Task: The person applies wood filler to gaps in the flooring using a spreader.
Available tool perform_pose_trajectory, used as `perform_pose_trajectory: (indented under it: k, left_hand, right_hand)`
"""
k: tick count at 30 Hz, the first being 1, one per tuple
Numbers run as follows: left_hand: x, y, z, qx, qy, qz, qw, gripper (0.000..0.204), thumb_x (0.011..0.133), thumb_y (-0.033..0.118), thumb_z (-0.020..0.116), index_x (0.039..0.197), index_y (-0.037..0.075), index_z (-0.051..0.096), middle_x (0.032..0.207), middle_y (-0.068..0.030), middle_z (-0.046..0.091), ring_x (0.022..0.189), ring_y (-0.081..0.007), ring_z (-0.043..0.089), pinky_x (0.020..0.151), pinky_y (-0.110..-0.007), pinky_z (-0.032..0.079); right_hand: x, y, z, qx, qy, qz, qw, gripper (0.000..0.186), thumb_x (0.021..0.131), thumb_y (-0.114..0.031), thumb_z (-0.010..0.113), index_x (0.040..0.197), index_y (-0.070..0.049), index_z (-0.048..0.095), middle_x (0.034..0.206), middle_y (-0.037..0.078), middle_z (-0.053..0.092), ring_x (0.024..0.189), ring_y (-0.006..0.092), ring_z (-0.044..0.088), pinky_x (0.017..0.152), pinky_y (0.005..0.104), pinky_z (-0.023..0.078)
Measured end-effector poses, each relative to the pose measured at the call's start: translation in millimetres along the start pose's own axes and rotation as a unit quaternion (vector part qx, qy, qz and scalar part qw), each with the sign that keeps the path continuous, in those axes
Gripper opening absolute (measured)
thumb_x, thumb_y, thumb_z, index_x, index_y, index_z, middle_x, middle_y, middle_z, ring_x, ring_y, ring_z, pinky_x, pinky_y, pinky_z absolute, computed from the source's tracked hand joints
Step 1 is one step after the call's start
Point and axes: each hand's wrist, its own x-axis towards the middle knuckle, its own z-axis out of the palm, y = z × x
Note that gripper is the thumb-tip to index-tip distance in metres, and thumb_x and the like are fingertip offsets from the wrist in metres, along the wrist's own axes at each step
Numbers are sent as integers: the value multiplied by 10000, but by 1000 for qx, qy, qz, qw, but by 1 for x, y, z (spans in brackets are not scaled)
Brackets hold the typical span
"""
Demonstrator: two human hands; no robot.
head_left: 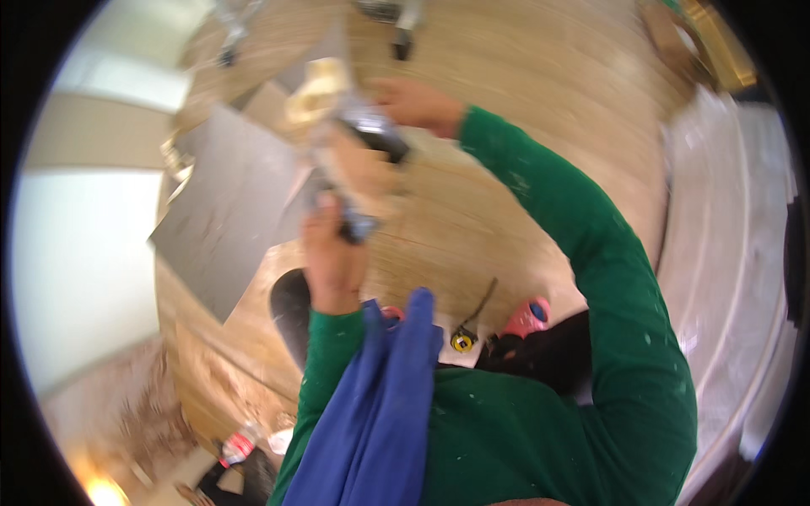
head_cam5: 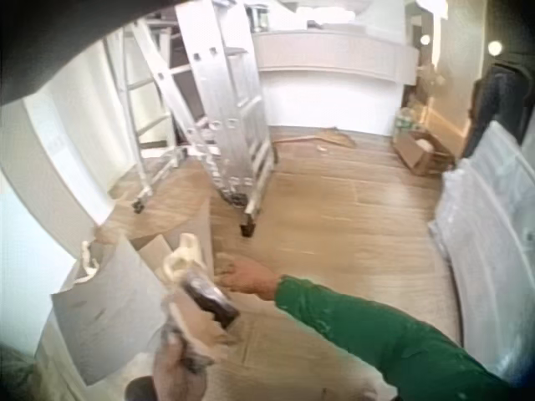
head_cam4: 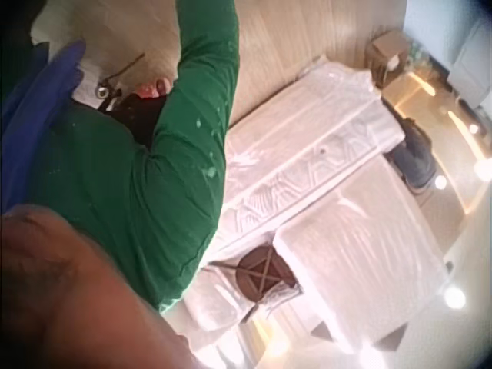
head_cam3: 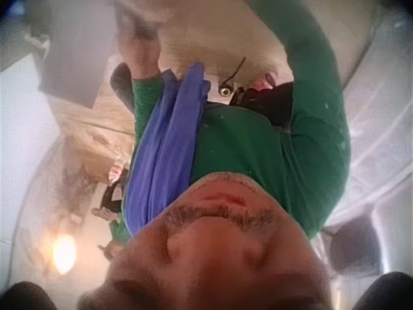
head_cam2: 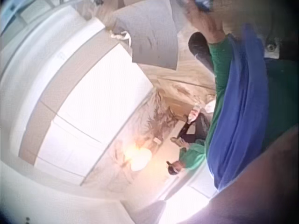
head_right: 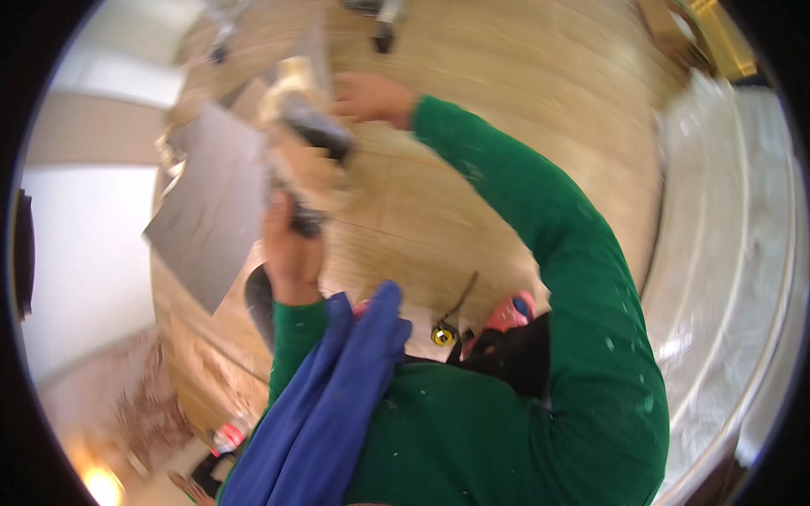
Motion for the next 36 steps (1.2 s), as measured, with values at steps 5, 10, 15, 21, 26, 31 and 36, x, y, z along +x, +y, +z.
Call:
perform_pose_trajectory:
  k: [5,10,15,21,26,31,36]
  left_hand:
    - [0,20,-19,-7,26,58,998,486,1049,250,519,1455,2,420,1445,-118,518,1321,-254,497,1133,-420,381]
    - [-6,-8,-1,6,-50,-12,999,500,1041,249,540,1462,8,415,1449,-119,509,1316,-260,496,1126,-431,384]
    - [-20,-38,23,19,-106,-74,991,475,1043,219,545,1444,-3,417,1425,-135,517,1287,-256,515,1087,-438,419]
    - [-27,-62,58,44,-125,-106,986,449,1063,274,494,1439,40,424,1386,-121,548,1224,-266,574,1018,-497,502]
    - [2,-90,89,76,-166,-92,979,434,1070,287,467,1446,74,429,1407,-115,541,1235,-293,574,1002,-584,512]
    - [1,-150,155,170,-277,59,944,416,1059,123,450,1463,32,406,1404,-181,521,1236,-353,576,1005,-544,521]
    - [5,-195,170,286,-497,359,737,483,987,-47,378,1455,51,447,1462,-302,450,1336,-465,481,1092,-507,426]
  right_hand:
    - [-49,-65,19,192,-126,28,973,671,1007,-435,584,1513,-37,396,1251,101,630,1096,196,600,916,352,496]
    - [-121,-91,20,182,-137,32,973,575,1028,-476,510,1381,-23,534,1228,129,653,1096,224,623,911,342,512]
    - [-162,-77,13,190,-61,57,978,475,1040,-410,511,1299,-19,588,1222,119,664,1037,222,653,887,367,552]
    - [-251,-86,-82,226,103,-21,969,374,978,-170,608,1312,-8,563,1129,99,687,946,229,690,778,377,605]
    - [-368,-59,-115,64,307,-91,945,345,973,-104,592,1302,-2,561,1078,122,695,875,217,695,687,362,604]
    - [-419,-4,-87,173,376,13,910,395,889,-130,711,1235,32,610,979,100,709,770,158,689,601,309,567]
    - [-410,-9,-85,418,230,-2,879,257,927,-140,615,1096,52,639,888,136,706,704,201,672,480,317,479]
